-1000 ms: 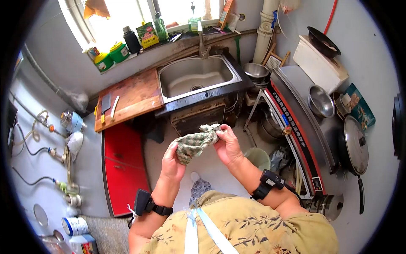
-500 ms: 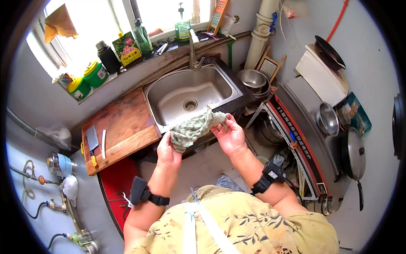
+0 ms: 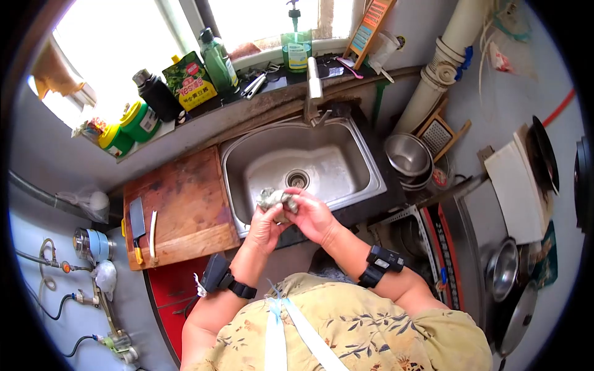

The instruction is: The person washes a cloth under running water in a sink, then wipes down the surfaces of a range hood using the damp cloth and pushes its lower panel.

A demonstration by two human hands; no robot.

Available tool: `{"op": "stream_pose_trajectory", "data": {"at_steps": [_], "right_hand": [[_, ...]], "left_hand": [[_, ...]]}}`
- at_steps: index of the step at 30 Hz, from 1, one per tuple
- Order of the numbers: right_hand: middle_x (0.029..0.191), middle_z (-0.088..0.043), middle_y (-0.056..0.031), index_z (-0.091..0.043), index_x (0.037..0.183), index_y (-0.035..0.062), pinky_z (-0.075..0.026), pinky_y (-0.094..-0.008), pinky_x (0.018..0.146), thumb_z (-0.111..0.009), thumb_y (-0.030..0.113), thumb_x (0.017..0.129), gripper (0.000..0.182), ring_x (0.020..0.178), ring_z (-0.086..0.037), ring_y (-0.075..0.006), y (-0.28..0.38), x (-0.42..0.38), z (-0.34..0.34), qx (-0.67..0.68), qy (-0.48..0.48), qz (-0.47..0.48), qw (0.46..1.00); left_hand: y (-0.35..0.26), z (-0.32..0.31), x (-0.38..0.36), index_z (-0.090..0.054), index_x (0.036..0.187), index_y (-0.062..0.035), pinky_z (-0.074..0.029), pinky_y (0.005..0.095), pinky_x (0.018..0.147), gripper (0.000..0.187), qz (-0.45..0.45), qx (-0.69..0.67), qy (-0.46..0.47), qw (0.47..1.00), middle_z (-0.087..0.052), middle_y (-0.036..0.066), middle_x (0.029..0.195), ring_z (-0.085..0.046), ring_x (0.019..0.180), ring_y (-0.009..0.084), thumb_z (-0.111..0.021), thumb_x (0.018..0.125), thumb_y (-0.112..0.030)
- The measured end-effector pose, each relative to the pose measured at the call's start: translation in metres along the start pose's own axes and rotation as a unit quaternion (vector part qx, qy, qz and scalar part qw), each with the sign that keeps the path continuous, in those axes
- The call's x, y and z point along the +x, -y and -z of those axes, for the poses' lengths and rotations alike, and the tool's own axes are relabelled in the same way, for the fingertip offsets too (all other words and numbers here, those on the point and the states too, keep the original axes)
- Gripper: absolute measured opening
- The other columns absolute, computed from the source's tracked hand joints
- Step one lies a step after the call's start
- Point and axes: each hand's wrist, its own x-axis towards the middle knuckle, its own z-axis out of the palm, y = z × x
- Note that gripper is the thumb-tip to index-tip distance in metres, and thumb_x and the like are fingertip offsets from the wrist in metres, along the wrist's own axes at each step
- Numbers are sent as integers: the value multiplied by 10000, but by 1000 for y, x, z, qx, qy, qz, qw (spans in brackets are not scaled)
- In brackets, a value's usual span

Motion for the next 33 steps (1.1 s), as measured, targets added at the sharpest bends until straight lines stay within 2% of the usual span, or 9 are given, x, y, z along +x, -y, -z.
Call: {"op": "stream_pose_trajectory", "data": {"at_steps": [2, 6, 9, 10, 15, 18, 26, 28, 33], "right_hand": [[1057, -536, -62, -513, 1094, 54, -428, -339, 879, -485, 96, 848, 251, 941, -514, -162, 25, 19, 5, -105, 2, -17, 994], [1143, -516, -81, -489, 1159, 48, -365, -306, 934, -496, 99, 819, 344, 1112, -458, -181, 88, 78, 47, -340, -116, 87, 929], [1281, -436, -148, -444, 1236, 43, -287, -322, 1016, -484, 76, 767, 472, 1221, -378, -248, 132, 129, 77, -506, -126, 197, 830], [1342, -363, -176, -415, 1264, 41, -242, -347, 1049, -490, 94, 740, 532, 1268, -314, -303, 144, 155, 105, -617, -118, 262, 733], [1388, -288, -150, -322, 1313, 46, -271, -390, 1035, -459, 43, 726, 603, 1289, -247, -338, 176, 199, 109, -804, -187, 214, 523], [1365, -316, -151, -351, 1285, 31, -294, -396, 1017, -465, 29, 727, 570, 1272, -274, -333, 175, 207, 122, -829, -196, 208, 480], [1284, -423, -157, -424, 1223, 17, -325, -372, 994, -418, 7, 739, 483, 1197, -383, -308, 171, 183, 133, -831, -192, 211, 478], [1278, -437, -147, -436, 1218, 25, -324, -364, 996, -413, 8, 748, 471, 1192, -394, -295, 169, 177, 127, -803, -199, 197, 526], [1259, -452, -158, -470, 1204, 41, -339, -359, 982, -460, 57, 753, 452, 1178, -418, -283, 169, 170, 135, -789, -181, 218, 545]], "left_hand": [[13, 5, 34, -443, 1145, -128, -509, 427, 740, 424, -29, 18, -52, 998, -541, 67, 1076, -554, 952, 218, -549, 756, 1], [6, -7, 73, -427, 1137, -75, -548, 420, 703, 406, -10, 5, -145, 989, -553, 95, 1033, -591, 877, 238, -448, 762, 79], [-6, -21, 93, -450, 1138, -59, -534, 434, 742, 422, 15, 27, -100, 995, -553, 99, 1057, -586, 913, 250, -459, 739, 79], [-6, -21, 102, -454, 1136, -57, -522, 418, 767, 435, 25, 34, -81, 996, -557, 90, 1052, -580, 929, 248, -467, 724, 79], [-10, -34, 140, -451, 1156, -51, -464, 370, 854, 453, 29, 66, -50, 996, -546, 88, 1091, -548, 1000, 229, -458, 722, 80], [-8, -42, 154, -475, 1123, -57, -470, 315, 819, 456, 11, 37, -40, 998, -564, 60, 1040, -560, 957, 191, -472, 692, 89], [-10, -73, 179, -472, 1104, -34, -468, 317, 807, 423, 22, 50, 8, 998, -566, 69, 1016, -567, 927, 195, -479, 697, 81], [-7, -76, 188, -471, 1098, -27, -470, 319, 805, 414, 24, 52, 9, 998, -565, 74, 1011, -568, 924, 196, -480, 698, 80], [5, -79, 202, -461, 1133, -64, -484, 350, 785, 407, 43, 55, 20, 997, -559, 74, 1061, -566, 952, 205, -491, 740, 37]]}}
